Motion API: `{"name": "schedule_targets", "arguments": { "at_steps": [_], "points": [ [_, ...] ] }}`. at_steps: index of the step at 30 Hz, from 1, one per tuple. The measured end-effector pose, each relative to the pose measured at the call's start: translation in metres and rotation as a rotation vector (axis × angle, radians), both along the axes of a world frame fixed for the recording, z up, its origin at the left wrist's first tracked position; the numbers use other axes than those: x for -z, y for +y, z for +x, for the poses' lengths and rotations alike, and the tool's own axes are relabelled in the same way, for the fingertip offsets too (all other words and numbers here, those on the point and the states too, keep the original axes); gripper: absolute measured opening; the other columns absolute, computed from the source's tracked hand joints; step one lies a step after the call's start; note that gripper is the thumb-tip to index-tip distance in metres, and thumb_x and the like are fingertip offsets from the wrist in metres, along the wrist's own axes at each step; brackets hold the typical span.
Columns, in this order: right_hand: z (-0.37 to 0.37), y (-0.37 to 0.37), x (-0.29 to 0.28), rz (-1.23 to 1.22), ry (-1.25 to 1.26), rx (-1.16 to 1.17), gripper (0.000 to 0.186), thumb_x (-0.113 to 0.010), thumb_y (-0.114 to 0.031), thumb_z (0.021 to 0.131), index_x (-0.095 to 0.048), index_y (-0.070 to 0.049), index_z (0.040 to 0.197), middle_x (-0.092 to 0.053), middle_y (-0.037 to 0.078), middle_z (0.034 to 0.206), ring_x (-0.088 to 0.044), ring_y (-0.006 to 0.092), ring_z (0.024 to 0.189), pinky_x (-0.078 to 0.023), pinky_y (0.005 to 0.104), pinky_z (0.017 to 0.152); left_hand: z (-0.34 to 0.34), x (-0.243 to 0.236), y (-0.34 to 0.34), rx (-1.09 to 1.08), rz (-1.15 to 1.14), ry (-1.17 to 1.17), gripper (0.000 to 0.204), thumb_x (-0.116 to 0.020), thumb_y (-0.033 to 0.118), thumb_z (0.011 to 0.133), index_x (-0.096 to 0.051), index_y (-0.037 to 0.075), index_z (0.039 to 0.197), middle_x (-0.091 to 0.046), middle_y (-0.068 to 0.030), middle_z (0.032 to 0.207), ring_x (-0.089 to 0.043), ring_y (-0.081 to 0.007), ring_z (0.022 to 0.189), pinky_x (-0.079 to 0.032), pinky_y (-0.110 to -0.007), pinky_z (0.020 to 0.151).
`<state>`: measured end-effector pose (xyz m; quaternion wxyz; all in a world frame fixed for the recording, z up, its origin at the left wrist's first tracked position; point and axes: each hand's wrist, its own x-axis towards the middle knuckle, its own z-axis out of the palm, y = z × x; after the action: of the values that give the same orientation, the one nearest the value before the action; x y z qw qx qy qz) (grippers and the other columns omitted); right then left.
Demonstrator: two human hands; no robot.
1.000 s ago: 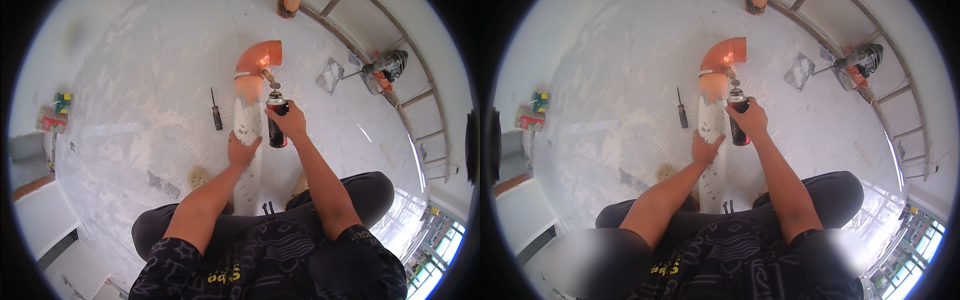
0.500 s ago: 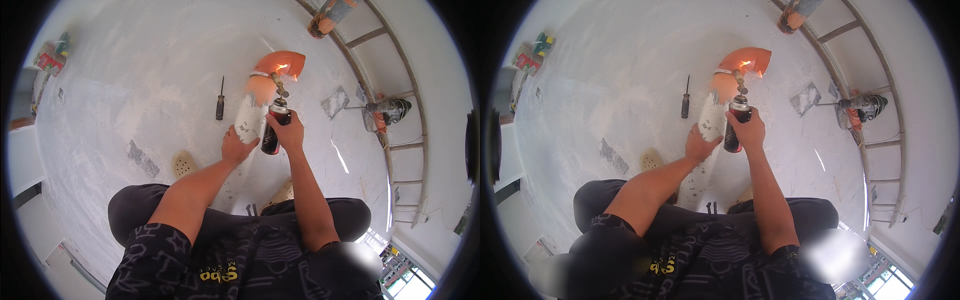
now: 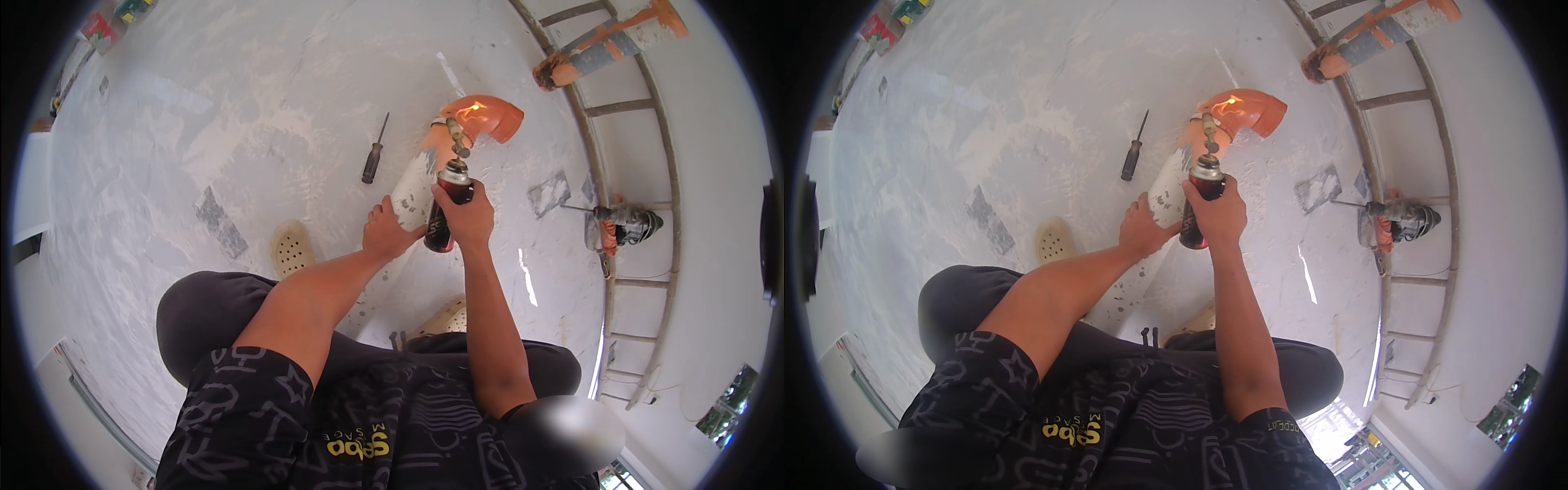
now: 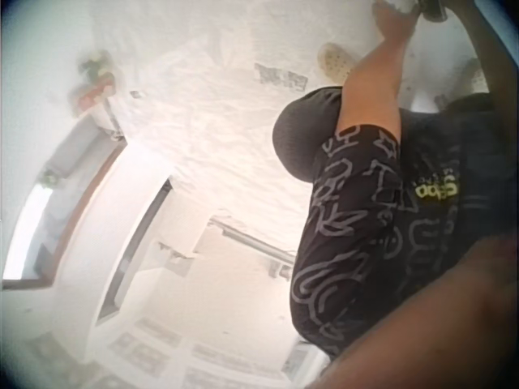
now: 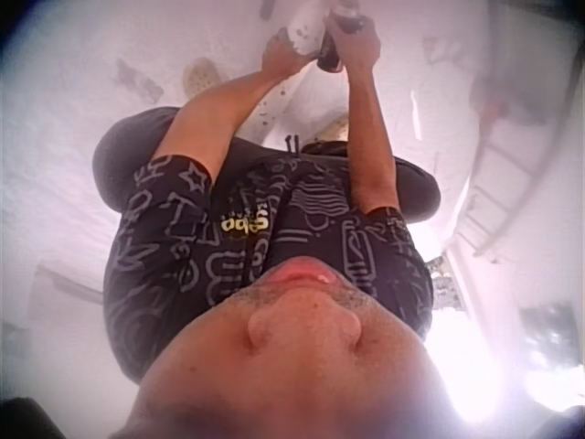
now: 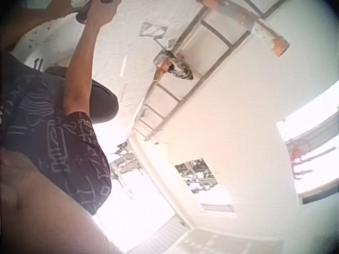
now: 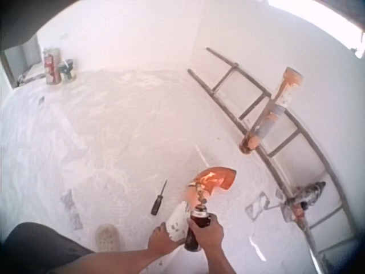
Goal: The person uses a blowtorch to heat a white PVC pipe with an orange elbow fitting. After heating, the person uses a screwdriver to scrape the softened surface of the pipe.
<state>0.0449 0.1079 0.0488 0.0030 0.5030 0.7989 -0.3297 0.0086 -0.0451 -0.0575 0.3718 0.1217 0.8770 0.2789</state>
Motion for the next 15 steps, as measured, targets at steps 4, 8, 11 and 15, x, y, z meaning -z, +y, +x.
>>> {"name": "schedule_targets", "arguments": {
  "at_steps": [4,8,11,15],
  "points": [
    [-0.006,-0.002,-0.005,0.01,-0.016,-0.058,0.078,-0.089,-0.06,0.08,-0.07,-0.004,0.131,-0.081,0.017,0.113,-0.079,0.034,0.106,-0.06,0.0448,0.095,0.0,-0.001,0.001,-0.005,-0.016,0.024,0.121,-0.093,0.064,0.074,-0.036,0.001,0.16,-0.058,-0.0249,0.142,-0.058,-0.0431,0.136,-0.052,-0.054,0.11],
    [-0.015,-0.003,-0.007,0.053,-0.102,-0.144,0.079,-0.085,-0.06,0.081,-0.066,-0.003,0.132,-0.081,0.017,0.11,-0.079,0.0358,0.103,-0.061,0.0466,0.093,-0.001,-0.001,0.001,0.002,-0.032,0.025,0.122,-0.093,0.064,0.074,-0.035,0.001,0.16,-0.057,-0.0241,0.143,-0.058,-0.0425,0.136,-0.052,-0.053,0.111],
    [-0.023,-0.003,-0.008,0.055,-0.165,-0.174,0.078,-0.084,-0.059,0.082,-0.064,-0.003,0.131,-0.08,0.017,0.112,-0.079,0.0353,0.104,-0.06,0.047,0.092,-0.001,-0.002,0.001,0.005,-0.041,0.023,0.122,-0.093,0.064,0.074,-0.035,0.001,0.161,-0.057,-0.0236,0.143,-0.057,-0.0416,0.137,-0.052,-0.053,0.111],
    [-0.032,-0.003,-0.007,0.081,-0.228,-0.232,0.075,-0.083,-0.058,0.083,-0.062,-0.003,0.129,-0.077,0.018,0.116,-0.078,0.0348,0.106,-0.061,0.0471,0.091,-0.002,-0.004,0.002,0.005,-0.044,-0.008,0.121,-0.092,0.062,0.075,-0.034,0.001,0.161,-0.056,-0.0232,0.144,-0.056,-0.0407,0.139,-0.051,-0.052,0.113]
  ]
}}
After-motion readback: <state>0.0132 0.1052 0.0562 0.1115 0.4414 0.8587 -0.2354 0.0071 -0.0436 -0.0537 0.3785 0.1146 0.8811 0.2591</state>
